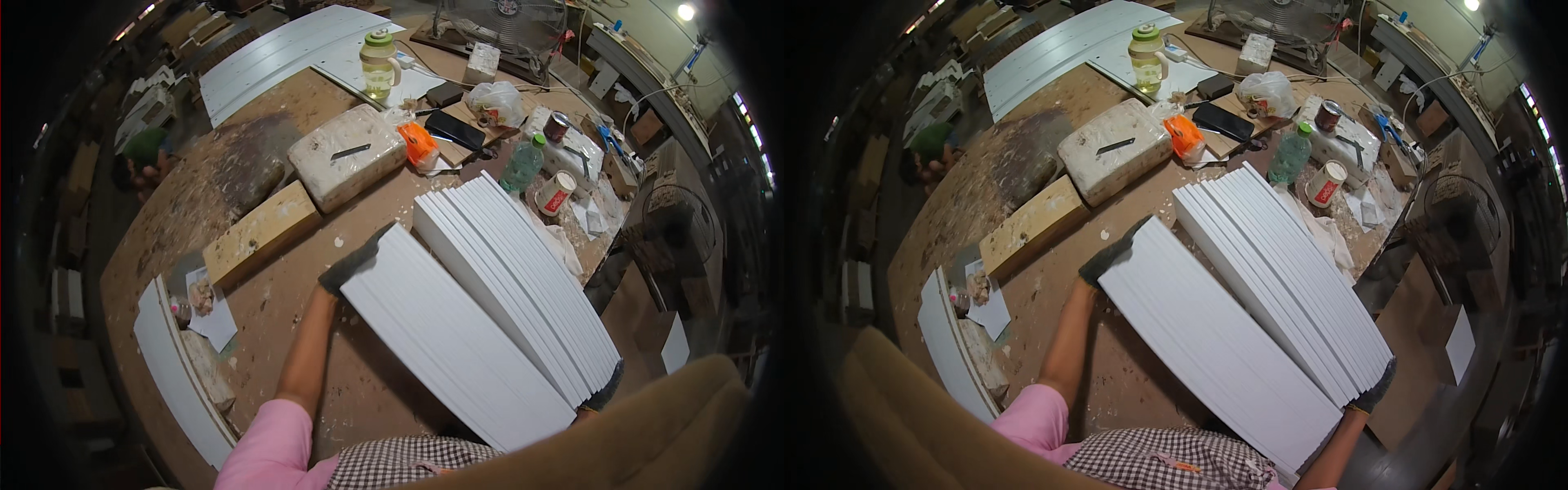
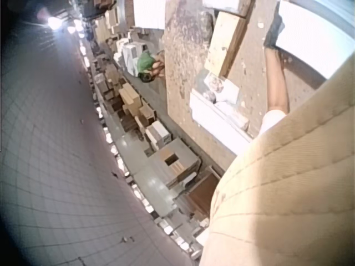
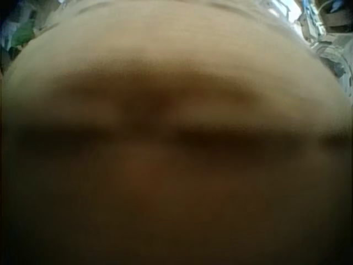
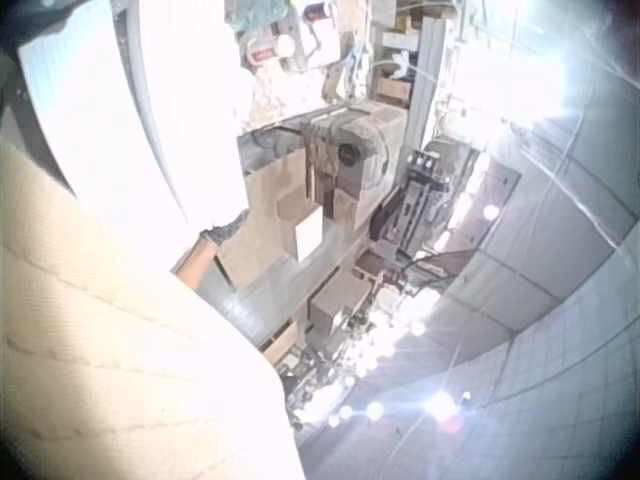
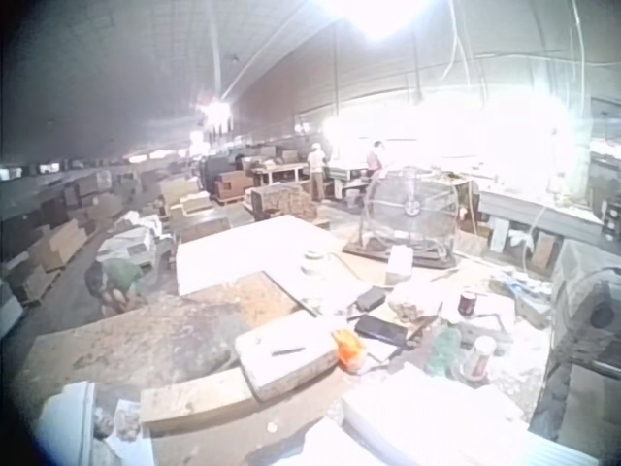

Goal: The person wipes a stack of white grooved panels with a cloth, scrapes the grooves using a small blade, and wipes them down again. The person then separates and rearranges the panels on the table before wiping the surfaces with a cloth.

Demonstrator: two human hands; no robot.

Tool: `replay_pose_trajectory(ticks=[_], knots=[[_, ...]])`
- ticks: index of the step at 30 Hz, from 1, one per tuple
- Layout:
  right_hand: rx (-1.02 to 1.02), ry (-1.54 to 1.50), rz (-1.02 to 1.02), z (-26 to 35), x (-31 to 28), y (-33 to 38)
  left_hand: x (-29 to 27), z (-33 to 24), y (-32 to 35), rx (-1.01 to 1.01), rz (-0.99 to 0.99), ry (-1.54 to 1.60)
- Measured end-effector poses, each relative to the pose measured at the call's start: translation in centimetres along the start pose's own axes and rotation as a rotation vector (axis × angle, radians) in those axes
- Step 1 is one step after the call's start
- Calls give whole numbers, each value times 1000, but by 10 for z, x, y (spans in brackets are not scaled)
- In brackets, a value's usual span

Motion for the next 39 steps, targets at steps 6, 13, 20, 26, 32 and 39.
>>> replay_pose_trajectory(ticks=[6, 13, 20, 26, 32, 39], knots=[[-184, 119, -40, -3, -33, 2, 0, -92, -2, 187, 140, -286], [-285, 301, 82, 32, -42, 12, 102, -138, -177, 65, 295, 117], [-539, 909, 193, 38, -1, 27, 158, -68, -250, 31, 607, -313], [-408, 671, 161, 27, 1, 6, 118, -20, -264, 65, 634, -382], [-341, 623, 210, 17, 19, -7, 84, -3, -233, 278, 579, -510], [-289, 595, 330, 1, 66, -14, 44, -49, -105, 291, 266, -276]])
Point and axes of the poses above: each hand's wrist, its own y-axis away from the middle knuckle, its own x-axis out of the palm, z = x × y, the point moved 9 cm from there along -y, towards the middle knuckle, and after that the axes turned 5 degrees about -x, right-handed, at the moved point
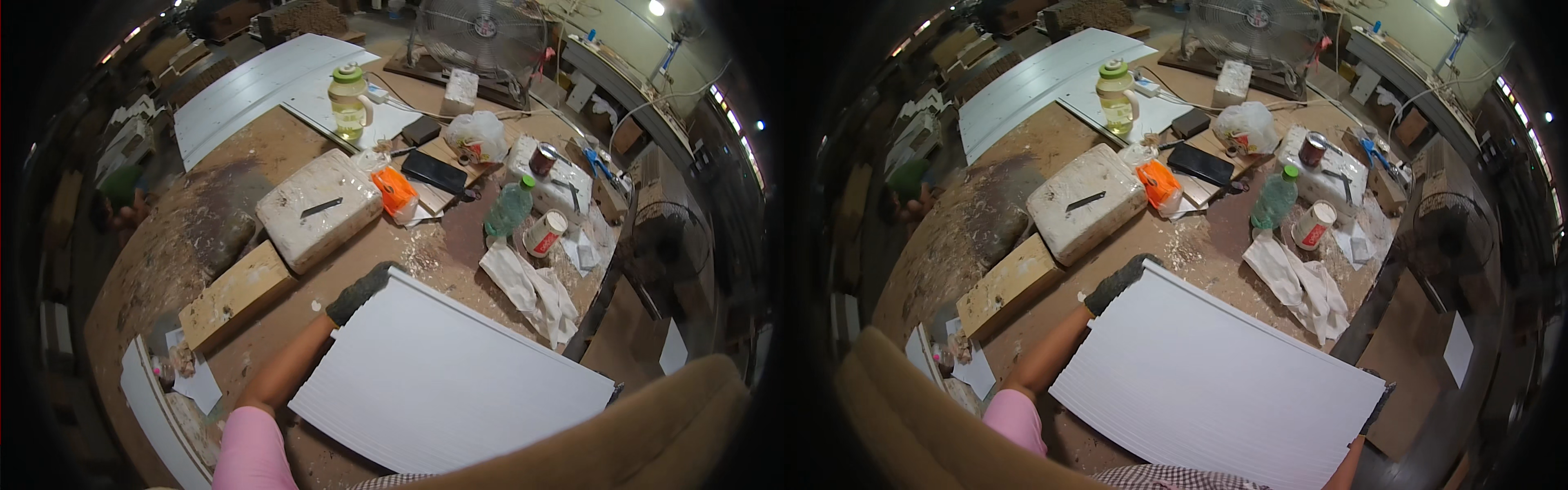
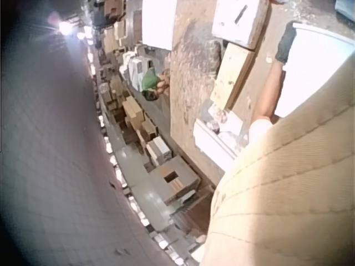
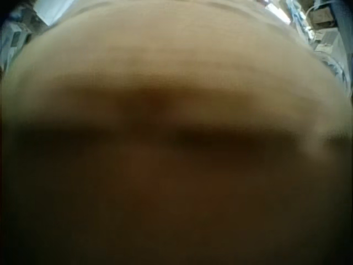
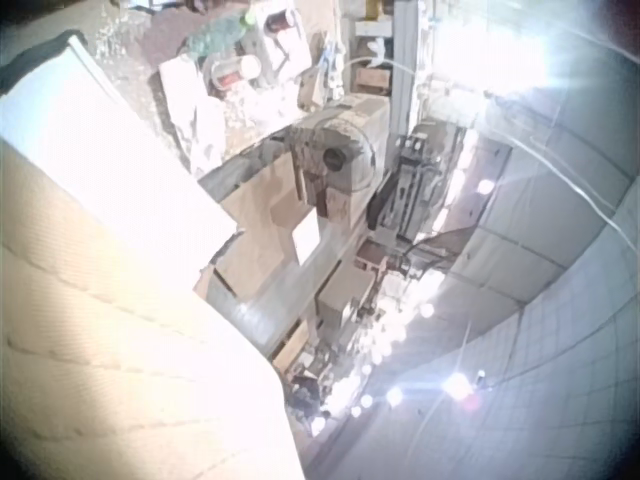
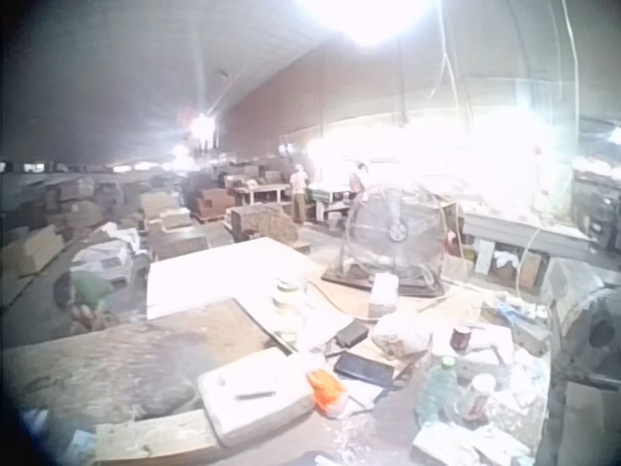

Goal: The person wipes a stack of white grooved panels with a cloth, scrapes the grooves using a small blade, and wipes them down again. The person then separates and rearranges the panels on the table before wiping the surfaces with a cloth.

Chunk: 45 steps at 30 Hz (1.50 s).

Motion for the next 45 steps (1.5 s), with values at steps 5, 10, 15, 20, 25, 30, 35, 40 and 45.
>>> replay_pose_trajectory(ticks=[5, 10, 15, 20, 25, 30, 35, 40, 45], knots=[[-5, -15, 158, 12, 55, -28, -11, -32, 96, -84, -249, 146], [-44, -19, 430, 29, 155, -63, -37, -23, 224, -49, -575, 346], [-123, -26, 699, 54, 272, -80, -52, -21, 389, -81, -968, -82], [-181, 16, 874, 59, 346, -78, -28, -11, 474, 90, -1036, 378], [-215, 68, 936, 55, 366, -83, -28, 1, 485, 170, -1051, 507], [-288, 132, 988, 63, 388, -78, -34, 2, 486, 246, -1023, 570], [-399, 214, 1025, 63, 395, -65, -30, 7, 487, 275, -972, 697], [-1878, 2453, 635, -55, 362, -73, -43, 18, 455, 334, -970, 751], [-1905, 2442, 500, -44, 400, -58, -86, 70, 539, 303, -1062, 402]])
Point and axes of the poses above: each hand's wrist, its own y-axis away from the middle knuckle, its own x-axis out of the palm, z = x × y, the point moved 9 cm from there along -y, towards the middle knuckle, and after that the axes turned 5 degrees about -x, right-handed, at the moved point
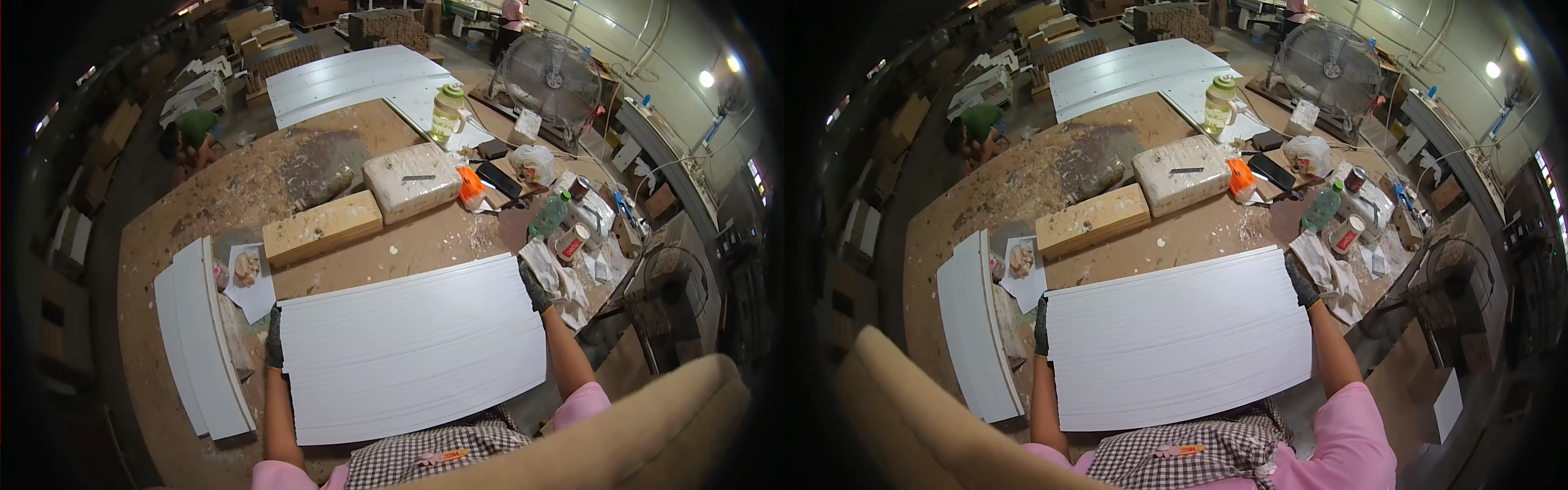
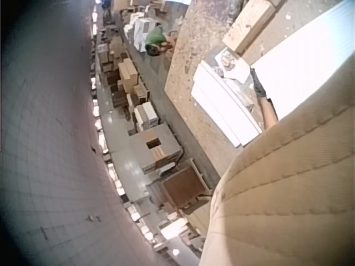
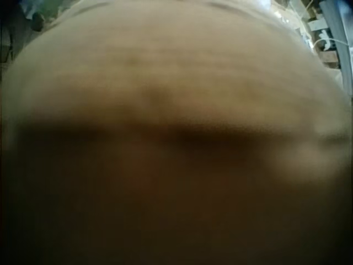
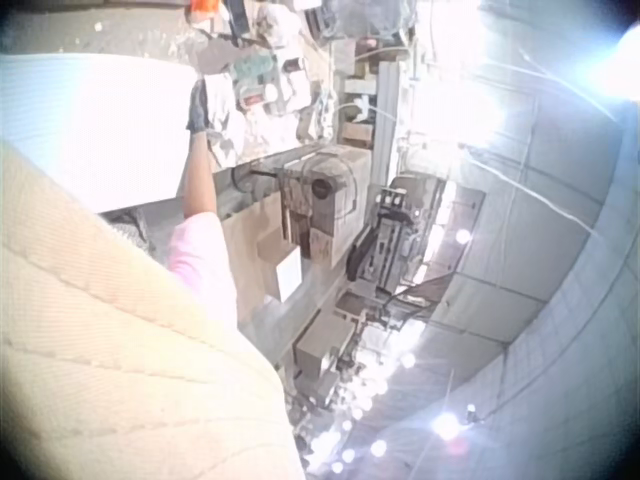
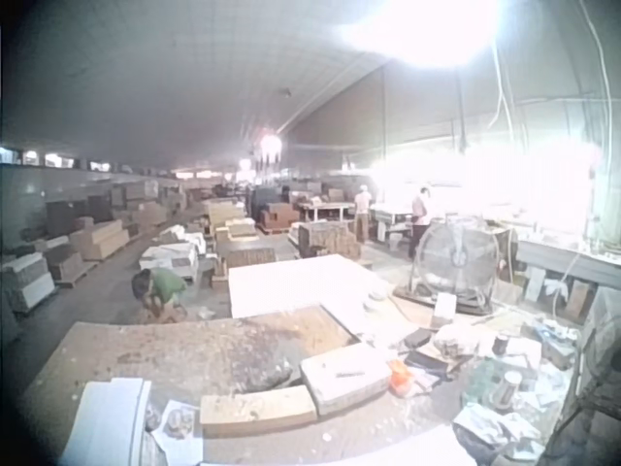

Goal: The person wipes a stack of white grooved panels with a cloth, scrapes the grooves using a small blade, and wipes them down again. The person then separates and rearranges the panels on the table before wiping the surfaces with a cloth.

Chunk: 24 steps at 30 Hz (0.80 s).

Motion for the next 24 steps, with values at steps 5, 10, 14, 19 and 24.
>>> replay_pose_trajectory(ticks=[5, 10, 14, 19, 24], knots=[[155, 498, 164, 10, 23, 17, 77, 7, 11, -190, 8, 167], [-166, 2185, 436, -6, 4, 19, 42, 6, 37, -116, -106, 168], [-332, 2846, 595, -27, 6, 30, 34, 12, 44, -91, -185, 138], [-206, 2880, 745, -43, 24, -38, 31, 12, 43, -52, -241, 84], [-437, 2751, 416, -151, -28, -125, 7, 5, 56, 8, -312, 8]])
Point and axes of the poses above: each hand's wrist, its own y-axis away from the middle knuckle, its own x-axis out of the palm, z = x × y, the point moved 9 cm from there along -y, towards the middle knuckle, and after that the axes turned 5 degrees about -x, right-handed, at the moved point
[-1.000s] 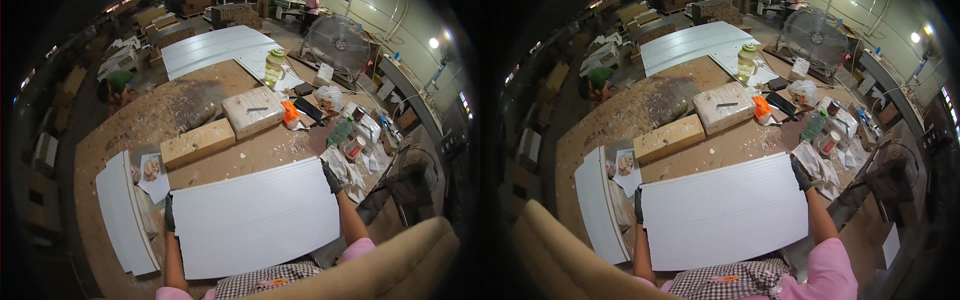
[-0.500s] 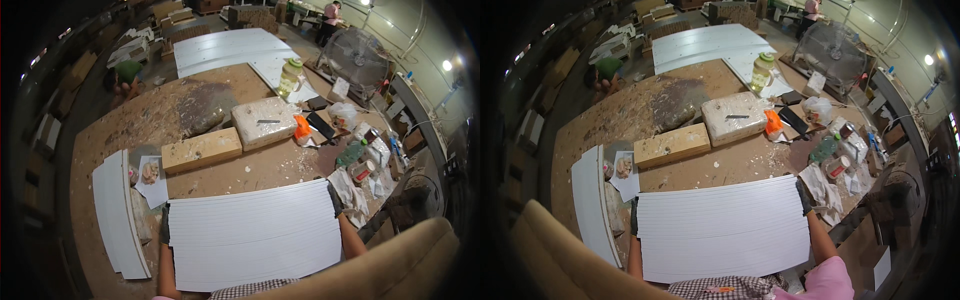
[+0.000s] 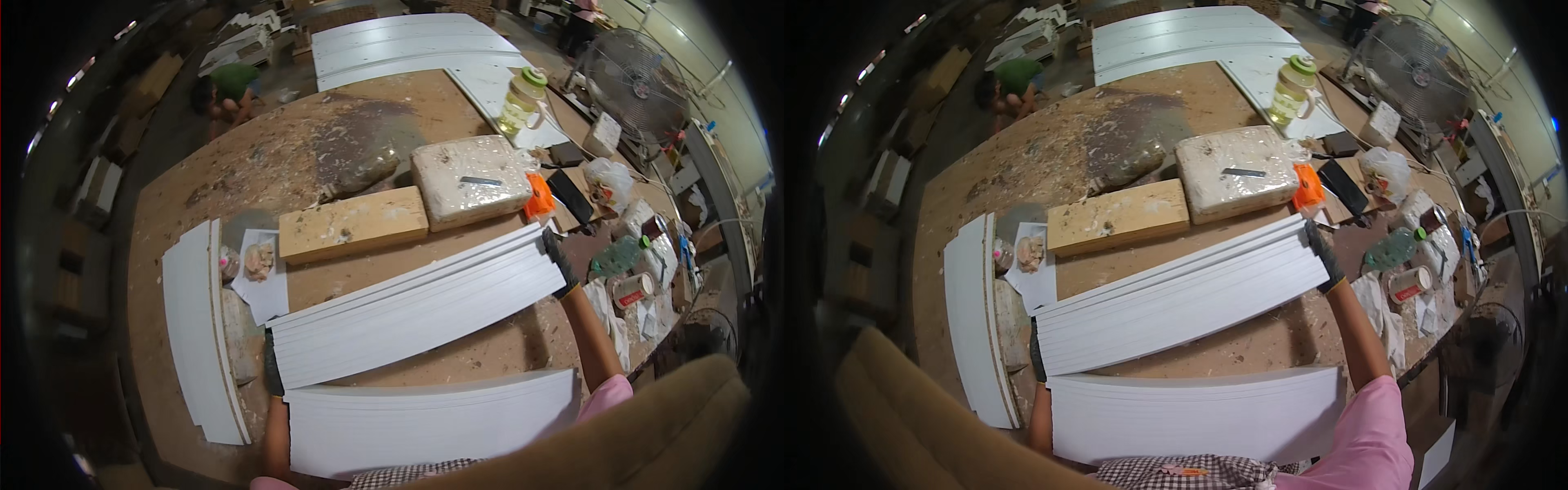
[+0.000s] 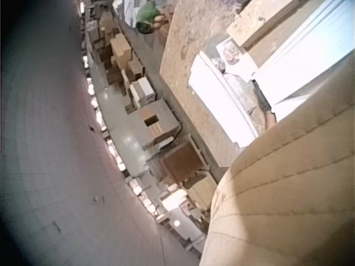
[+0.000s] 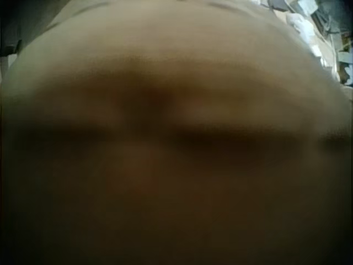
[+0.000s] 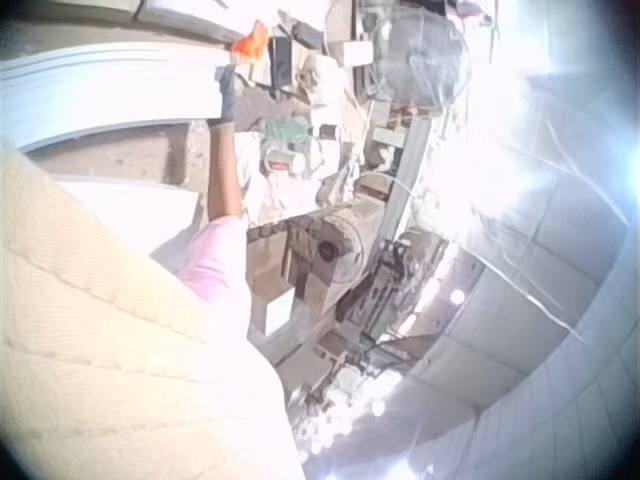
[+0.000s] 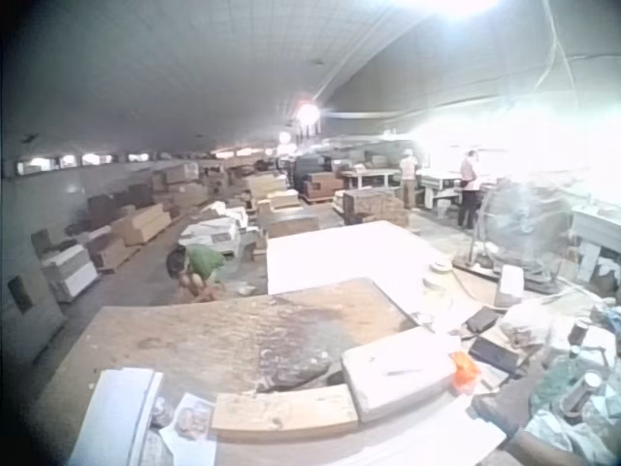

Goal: The person wipes a stack of white grooved panels with a cloth, scrapes the grooves using a small blade, and wipes them down again. The person then separates and rearranges the panels on the table before wiping the surfaces with a cloth.

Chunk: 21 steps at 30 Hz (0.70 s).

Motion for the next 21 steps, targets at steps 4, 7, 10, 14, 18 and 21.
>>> replay_pose_trajectory(ticks=[4, 7, 10, 14, 18, 21], knots=[[49, -165, -14, -17, 2, -23, -13, -4, -7, 64, -57, -94], [34, -210, 84, -34, -22, -29, 31, -30, -2, 168, -54, -347], [49, -497, 285, -52, -16, -34, 29, -35, -5, 141, -73, -305], [70, -503, 257, -60, -26, -27, 58, -57, -18, 101, -82, -220], [14, -487, 347, -62, -36, -26, 105, -66, -55, -86, -77, 267], [27, -374, 104, -75, -59, -33, 137, -79, -91, -128, 34, 252]])
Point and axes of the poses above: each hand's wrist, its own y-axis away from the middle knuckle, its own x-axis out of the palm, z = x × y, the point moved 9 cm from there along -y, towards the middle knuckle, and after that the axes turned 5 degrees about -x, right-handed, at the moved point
